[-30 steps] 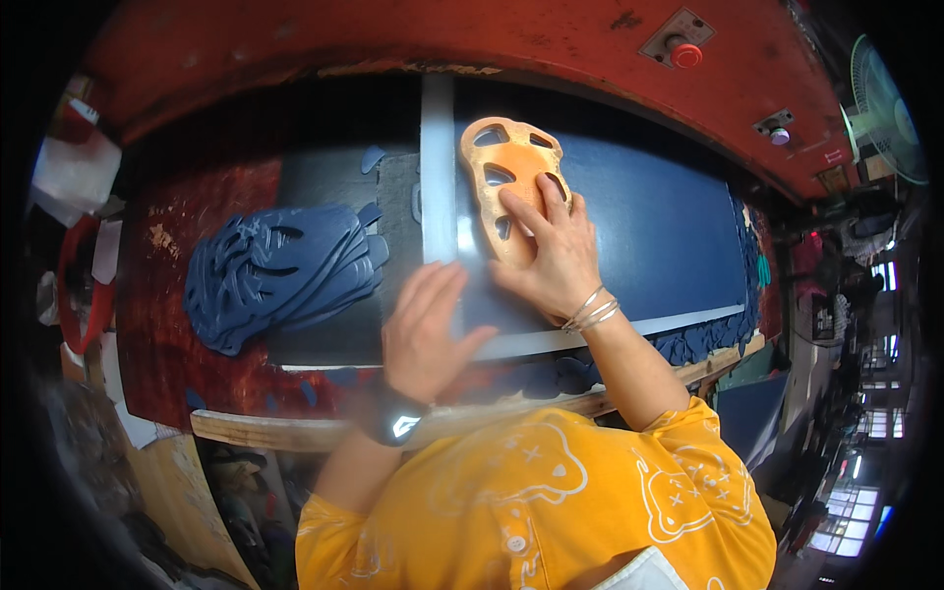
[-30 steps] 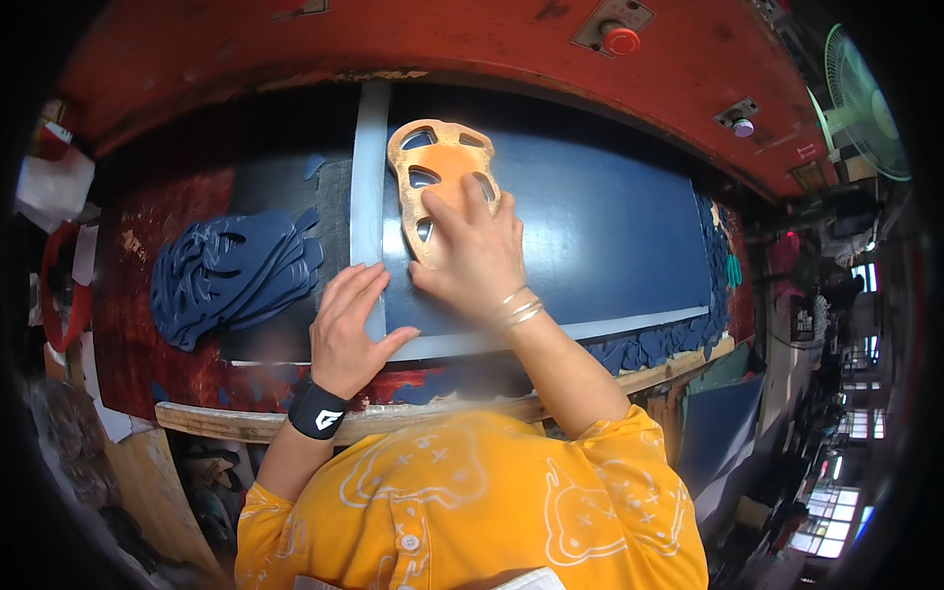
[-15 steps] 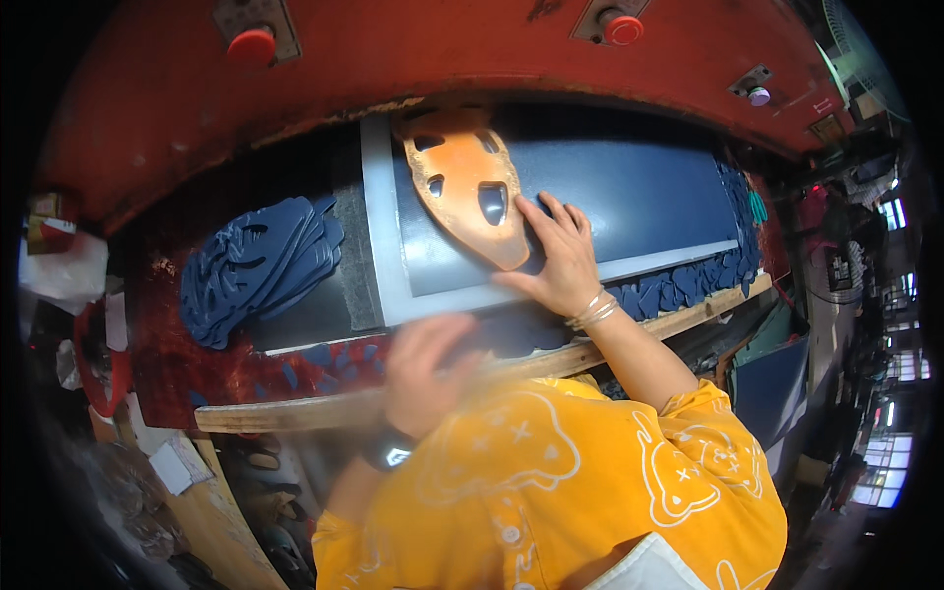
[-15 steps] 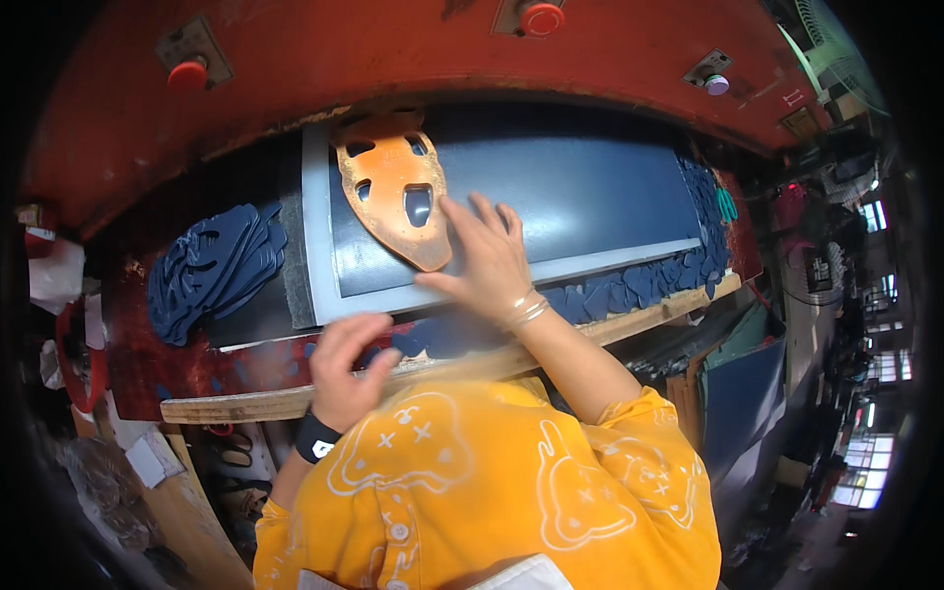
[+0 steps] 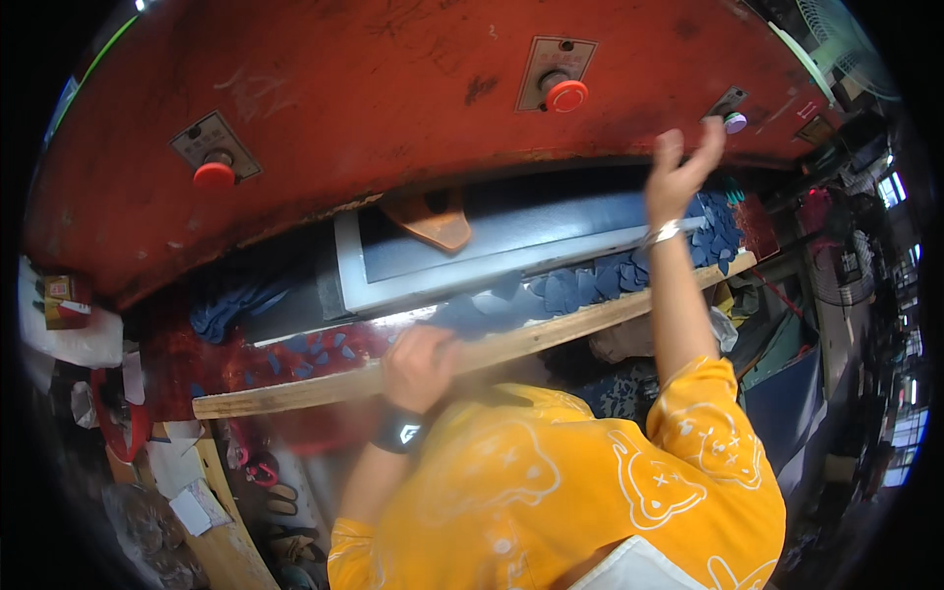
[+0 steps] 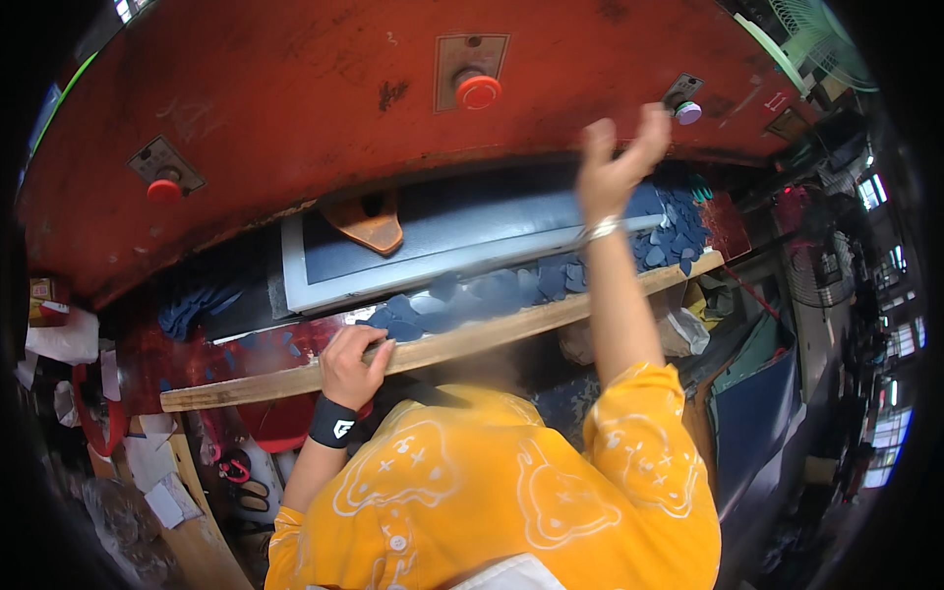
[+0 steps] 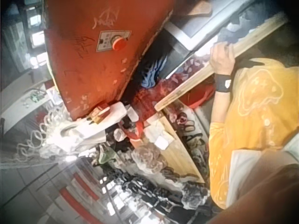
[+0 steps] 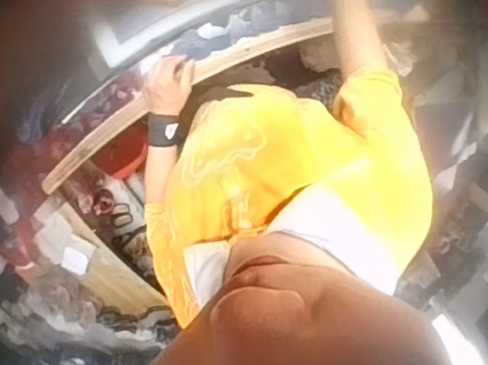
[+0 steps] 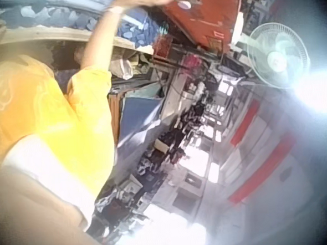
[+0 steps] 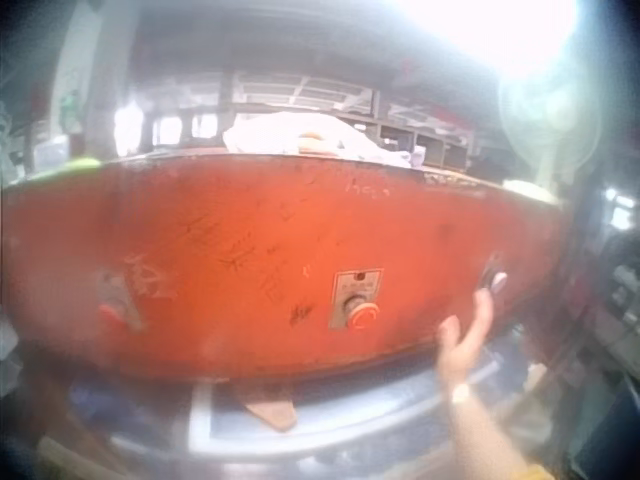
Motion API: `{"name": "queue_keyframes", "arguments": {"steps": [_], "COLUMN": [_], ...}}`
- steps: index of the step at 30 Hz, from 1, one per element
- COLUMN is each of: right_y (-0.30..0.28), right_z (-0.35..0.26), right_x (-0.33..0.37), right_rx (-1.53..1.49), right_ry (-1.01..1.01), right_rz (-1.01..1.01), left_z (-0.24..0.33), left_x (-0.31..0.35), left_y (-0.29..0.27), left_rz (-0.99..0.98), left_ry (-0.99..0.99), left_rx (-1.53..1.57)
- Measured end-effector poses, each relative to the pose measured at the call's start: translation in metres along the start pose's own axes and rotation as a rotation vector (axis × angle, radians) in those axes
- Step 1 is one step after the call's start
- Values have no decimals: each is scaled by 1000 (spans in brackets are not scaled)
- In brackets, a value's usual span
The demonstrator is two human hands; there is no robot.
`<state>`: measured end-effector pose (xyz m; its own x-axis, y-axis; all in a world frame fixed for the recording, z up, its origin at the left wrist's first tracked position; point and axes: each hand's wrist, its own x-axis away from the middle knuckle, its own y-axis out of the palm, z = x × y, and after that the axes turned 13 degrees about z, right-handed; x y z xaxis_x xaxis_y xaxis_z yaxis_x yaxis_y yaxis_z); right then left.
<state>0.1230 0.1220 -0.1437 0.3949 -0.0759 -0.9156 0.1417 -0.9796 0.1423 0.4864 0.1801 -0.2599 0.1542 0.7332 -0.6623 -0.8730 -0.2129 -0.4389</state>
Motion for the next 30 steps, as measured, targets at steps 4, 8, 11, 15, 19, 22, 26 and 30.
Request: {"name": "queue_keyframes", "arguments": {"steps": [4, 8, 11, 15, 19, 22, 26, 30], "right_y": [3, -16, -65, -119, -143, -145, -147, -149], "right_z": [80, 93, 70, 9, -43, -62, -68, -70], "right_x": [-82, -85, -50, 27, 93, 110, 107, 109], "right_rx": [259, 213, -212, -171, -71, -66, -51, -55], "right_ry": [148, 165, 335, 315, -30, -83, -82, -87], "right_rz": [292, 213, 269, -345, -1236, -1260, -1245, -1222], "left_z": [-3, -4, -3, 0, 0, 0, 0, -3], "left_x": [5, 11, 13, 15, 15, 16, 16, 15], "left_y": [3, 4, 4, 3, 3, 3, 4, 6], "left_rz": [21, 25, 40, 32, 2, 1, -13, 2], "left_ry": [39, 22, 33, 13, 2, -4, -20, -3], "left_rx": [-49, -106, -146, -200, -225, -234, -250, -258]}}
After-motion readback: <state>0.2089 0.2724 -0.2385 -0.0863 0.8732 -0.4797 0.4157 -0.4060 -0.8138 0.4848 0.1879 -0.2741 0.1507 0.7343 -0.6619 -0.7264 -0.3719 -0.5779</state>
